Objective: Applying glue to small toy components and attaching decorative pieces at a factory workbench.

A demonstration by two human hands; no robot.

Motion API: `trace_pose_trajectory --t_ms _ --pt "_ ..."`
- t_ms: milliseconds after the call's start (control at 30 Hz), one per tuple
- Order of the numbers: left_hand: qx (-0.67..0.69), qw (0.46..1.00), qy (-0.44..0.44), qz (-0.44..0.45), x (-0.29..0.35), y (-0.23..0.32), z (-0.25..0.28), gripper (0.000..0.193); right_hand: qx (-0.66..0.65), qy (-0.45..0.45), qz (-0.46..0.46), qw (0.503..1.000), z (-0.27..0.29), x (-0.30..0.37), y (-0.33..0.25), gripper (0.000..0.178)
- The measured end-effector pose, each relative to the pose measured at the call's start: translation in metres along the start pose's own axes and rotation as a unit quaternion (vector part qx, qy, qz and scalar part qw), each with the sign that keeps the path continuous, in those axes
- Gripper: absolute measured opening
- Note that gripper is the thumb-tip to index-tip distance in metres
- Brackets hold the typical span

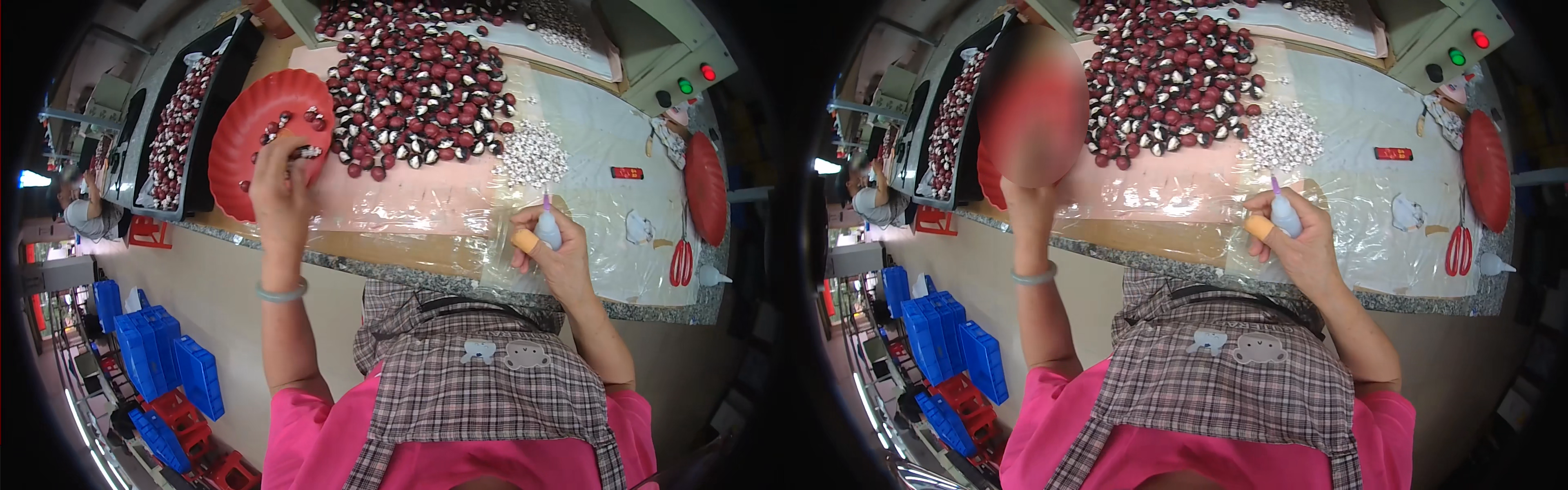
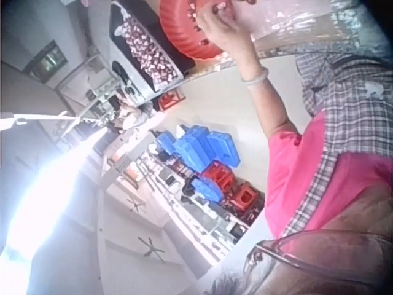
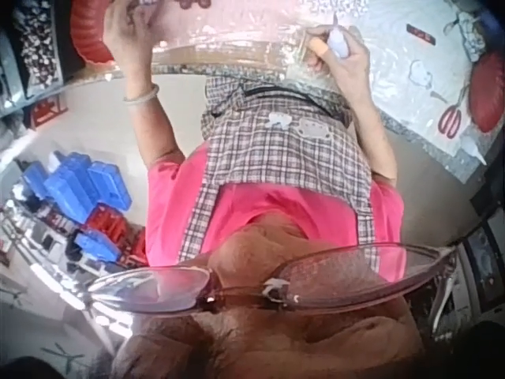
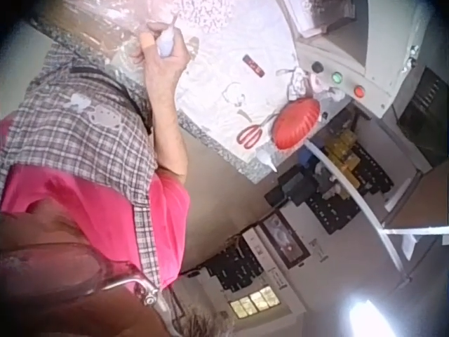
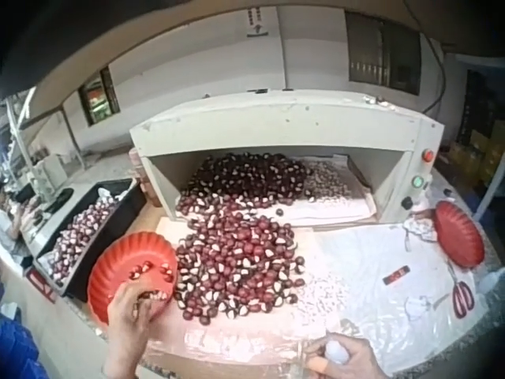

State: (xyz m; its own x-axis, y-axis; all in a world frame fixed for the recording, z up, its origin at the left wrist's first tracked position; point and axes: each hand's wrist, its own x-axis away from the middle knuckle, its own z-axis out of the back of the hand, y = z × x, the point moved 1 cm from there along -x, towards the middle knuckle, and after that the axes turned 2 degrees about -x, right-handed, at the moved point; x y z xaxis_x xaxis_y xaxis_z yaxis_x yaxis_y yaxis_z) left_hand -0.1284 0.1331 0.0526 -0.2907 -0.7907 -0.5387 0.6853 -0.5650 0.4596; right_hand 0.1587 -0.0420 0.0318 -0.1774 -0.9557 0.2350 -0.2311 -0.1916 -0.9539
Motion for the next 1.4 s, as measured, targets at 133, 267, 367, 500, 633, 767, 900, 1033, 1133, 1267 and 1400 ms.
trace_pose_trajectory --t_ms 133,267,367,500,633,767,900,1033,1133,1267,1400 --pt "-0.139 0.988 -0.03 -0.055 -0.006 -0.014 -0.006 0.026 0.009 0.002 -0.018 1.0 0.001 0.0 0.001 0.016" --pt "-0.096 0.987 -0.004 -0.13 -0.007 0.022 -0.035 0.027 0.013 0.009 -0.023 1.0 0.004 0.001 0.001 0.015" --pt "-0.002 0.985 -0.008 -0.172 -0.006 0.054 -0.069 0.029 0.015 0.009 -0.024 1.0 0.006 0.002 0.001 0.014" --pt "0.021 0.978 -0.053 -0.201 -0.011 0.077 -0.096 0.031 0.027 0.009 -0.022 0.999 0.008 0.005 0.002 0.013" --pt "-0.014 0.972 -0.07 -0.223 -0.015 0.075 -0.103 0.031 0.041 0.009 -0.027 0.999 0.012 0.007 0.003 0.014" --pt "-0.017 0.972 -0.055 -0.226 -0.015 0.086 -0.089 0.035 0.057 0.0 0.003 0.998 0.015 0.007 0.003 0.023" --pt "0.382 0.91 -0.15 0.055 0.008 0.095 -0.075 0.024 0.012 -0.001 0.028 1.0 0.023 0.005 0.0 0.032" --pt "0.638 0.685 -0.217 0.276 0.041 0.096 -0.077 0.022 -0.066 -0.032 0.051 0.996 0.027 0.005 -0.007 0.032" --pt "0.685 0.615 -0.228 0.317 0.055 0.101 -0.08 0.023 0.003 -0.017 0.125 0.992 0.029 0.005 -0.011 0.027" --pt "0.71 0.569 -0.245 0.335 0.066 0.106 -0.084 0.023 -0.025 0.049 0.121 0.991 0.024 0.012 -0.016 0.037" --pt "0.71 0.559 -0.259 0.341 0.071 0.109 -0.085 0.022 0.037 0.084 0.16 0.983 0.018 0.015 -0.019 0.04"
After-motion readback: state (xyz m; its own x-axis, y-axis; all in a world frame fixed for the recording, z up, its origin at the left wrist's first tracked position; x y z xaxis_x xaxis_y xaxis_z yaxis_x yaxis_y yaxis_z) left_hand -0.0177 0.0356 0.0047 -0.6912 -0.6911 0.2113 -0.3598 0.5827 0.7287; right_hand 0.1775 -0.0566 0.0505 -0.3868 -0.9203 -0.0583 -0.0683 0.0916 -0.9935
